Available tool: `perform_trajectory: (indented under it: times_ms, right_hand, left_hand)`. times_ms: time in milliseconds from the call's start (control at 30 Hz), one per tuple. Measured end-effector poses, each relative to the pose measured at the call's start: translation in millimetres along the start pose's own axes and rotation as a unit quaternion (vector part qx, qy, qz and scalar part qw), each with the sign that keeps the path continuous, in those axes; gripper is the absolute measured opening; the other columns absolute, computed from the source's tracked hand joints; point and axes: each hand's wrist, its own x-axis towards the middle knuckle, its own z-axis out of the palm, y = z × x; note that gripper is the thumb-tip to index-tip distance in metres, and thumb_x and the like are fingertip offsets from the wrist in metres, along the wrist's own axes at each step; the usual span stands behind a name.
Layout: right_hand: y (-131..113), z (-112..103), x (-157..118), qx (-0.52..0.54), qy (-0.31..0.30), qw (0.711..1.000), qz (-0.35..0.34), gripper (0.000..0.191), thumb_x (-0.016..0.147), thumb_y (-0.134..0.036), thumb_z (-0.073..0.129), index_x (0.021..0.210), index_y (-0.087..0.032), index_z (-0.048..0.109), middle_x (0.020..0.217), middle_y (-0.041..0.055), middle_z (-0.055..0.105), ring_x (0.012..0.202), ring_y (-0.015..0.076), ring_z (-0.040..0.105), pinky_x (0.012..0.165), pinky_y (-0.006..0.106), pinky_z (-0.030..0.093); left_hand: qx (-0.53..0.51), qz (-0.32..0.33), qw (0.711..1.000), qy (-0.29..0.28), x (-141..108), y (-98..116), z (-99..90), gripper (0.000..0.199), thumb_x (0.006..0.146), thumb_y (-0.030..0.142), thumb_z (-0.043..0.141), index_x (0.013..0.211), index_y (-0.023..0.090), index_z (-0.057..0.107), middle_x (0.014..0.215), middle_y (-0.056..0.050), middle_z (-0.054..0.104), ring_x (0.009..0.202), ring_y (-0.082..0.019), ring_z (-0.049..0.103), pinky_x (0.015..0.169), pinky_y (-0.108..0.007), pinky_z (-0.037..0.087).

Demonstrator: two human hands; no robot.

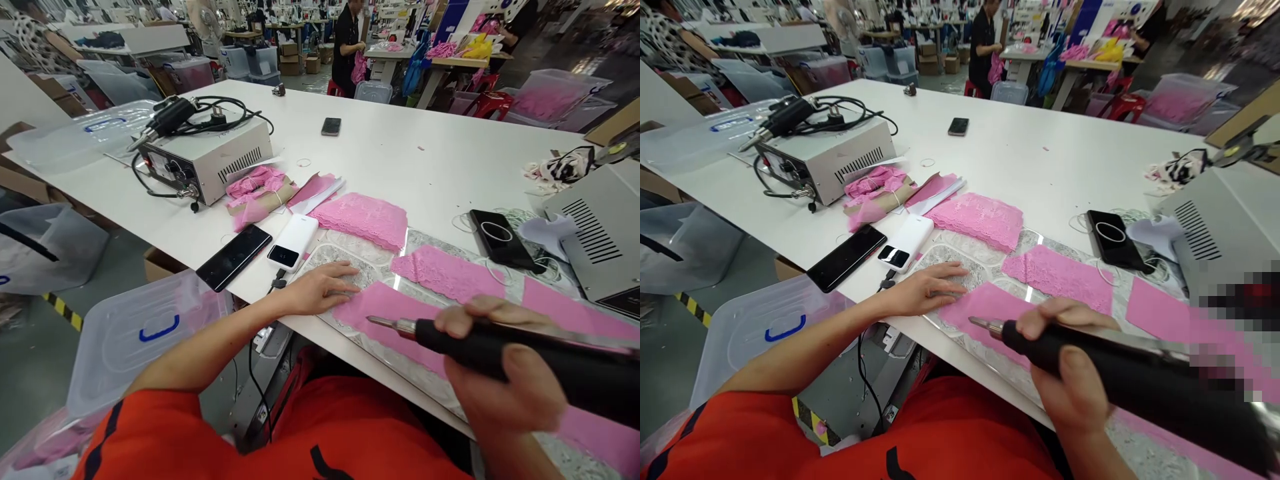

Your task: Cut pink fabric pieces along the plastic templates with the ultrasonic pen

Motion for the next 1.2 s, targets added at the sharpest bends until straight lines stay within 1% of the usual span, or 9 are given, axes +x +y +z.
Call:
perform_trajectory:
  times_ms: [100, 167, 233, 433, 667, 967, 1067, 1133, 1200]
  right_hand:
    - [9, 31, 3, 0.034, -0.032, 0.999, -0.014, 0.015, 0.076, -0.031, 0.064, 0.086, -0.021, 0.061, 0.084, 0.0012, 0.059, 0.057, 0.0121, 0.056, 0.056, 0.033, 0.051]
    - [14, 41, 1, 0.034, -0.050, 0.998, -0.010, 0.013, 0.078, -0.030, 0.063, 0.087, -0.021, 0.061, 0.084, 0.0014, 0.059, 0.059, 0.0121, 0.057, 0.058, 0.033, 0.052]
    - [18, 45, -2, 0.029, -0.063, 0.998, -0.009, 0.013, 0.079, -0.030, 0.063, 0.088, -0.021, 0.061, 0.084, 0.0017, 0.058, 0.061, 0.0123, 0.057, 0.059, 0.033, 0.052]
    - [20, 45, -4, 0.017, -0.068, 0.997, -0.004, 0.015, 0.078, -0.031, 0.063, 0.088, -0.021, 0.060, 0.084, 0.0010, 0.056, 0.059, 0.0119, 0.056, 0.058, 0.033, 0.051]
    - [20, 46, -4, 0.025, -0.080, 0.997, -0.005, 0.015, 0.079, -0.030, 0.063, 0.090, -0.020, 0.060, 0.086, 0.0017, 0.056, 0.060, 0.0117, 0.056, 0.058, 0.033, 0.051]
    - [18, 48, -4, 0.011, -0.103, 0.994, -0.016, 0.007, 0.081, -0.025, 0.061, 0.086, -0.021, 0.058, 0.082, 0.0004, 0.057, 0.060, 0.0119, 0.057, 0.058, 0.032, 0.053]
    - [15, 42, 3, 0.012, -0.076, 0.997, -0.024, 0.011, 0.079, -0.027, 0.061, 0.089, -0.021, 0.059, 0.083, 0.0011, 0.056, 0.060, 0.0116, 0.057, 0.058, 0.032, 0.052]
    - [12, 32, 13, -0.001, -0.036, 0.999, -0.039, 0.014, 0.077, -0.028, 0.061, 0.088, -0.020, 0.060, 0.084, 0.0015, 0.056, 0.058, 0.0116, 0.056, 0.058, 0.033, 0.051]
    - [10, 20, 26, -0.025, 0.016, 0.998, -0.061, 0.013, 0.073, -0.027, 0.061, 0.085, -0.020, 0.061, 0.084, 0.0015, 0.057, 0.057, 0.0120, 0.056, 0.058, 0.034, 0.052]
  left_hand:
    - [-0.008, -0.007, 1.000, 0.006, -1, 0, 1.1, 0.025, 0.092, 0.025, 0.061, 0.116, 0.020, 0.068, 0.140, -0.012, 0.054, 0.139, -0.026, 0.039, 0.111, -0.046, 0.038]
    - [-0.010, -0.011, 1.000, 0.006, -1, 0, 1.8, 0.026, 0.092, 0.025, 0.061, 0.116, 0.019, 0.068, 0.140, -0.012, 0.053, 0.139, -0.026, 0.038, 0.112, -0.045, 0.038]
    - [-0.006, -0.011, 1.000, 0.005, -2, 1, 2.4, 0.027, 0.092, 0.025, 0.061, 0.117, 0.019, 0.068, 0.141, -0.012, 0.053, 0.140, -0.026, 0.037, 0.112, -0.045, 0.038]
    - [0.016, 0.002, 1.000, 0.003, -2, 2, 4.1, 0.026, 0.090, 0.023, 0.063, 0.115, 0.018, 0.070, 0.139, -0.013, 0.054, 0.139, -0.029, 0.039, 0.112, -0.044, 0.037]
    - [0.036, 0.001, 0.999, -0.001, -2, 3, 4.1, 0.027, 0.089, 0.024, 0.065, 0.115, 0.020, 0.069, 0.139, -0.011, 0.054, 0.138, -0.030, 0.040, 0.111, -0.044, 0.038]
    - [0.036, 0.005, 0.999, 0.005, -2, 1, 4.4, 0.028, 0.088, 0.025, 0.066, 0.115, 0.019, 0.069, 0.139, -0.013, 0.054, 0.138, -0.031, 0.039, 0.110, -0.045, 0.040]
    - [0.031, 0.000, 0.999, 0.017, -4, 2, 2.6, 0.028, 0.090, 0.025, 0.064, 0.116, 0.018, 0.068, 0.138, -0.012, 0.055, 0.137, -0.029, 0.041, 0.109, -0.043, 0.042]
    - [0.035, 0.002, 0.999, 0.037, -5, 5, 1.6, 0.025, 0.094, 0.024, 0.057, 0.116, 0.018, 0.068, 0.135, -0.011, 0.058, 0.136, -0.027, 0.044, 0.108, -0.042, 0.044]
    - [0.052, 0.021, 0.997, 0.055, -5, 10, 1.8, 0.026, 0.097, 0.021, 0.050, 0.115, 0.018, 0.068, 0.130, -0.010, 0.062, 0.133, -0.025, 0.048, 0.107, -0.042, 0.045]
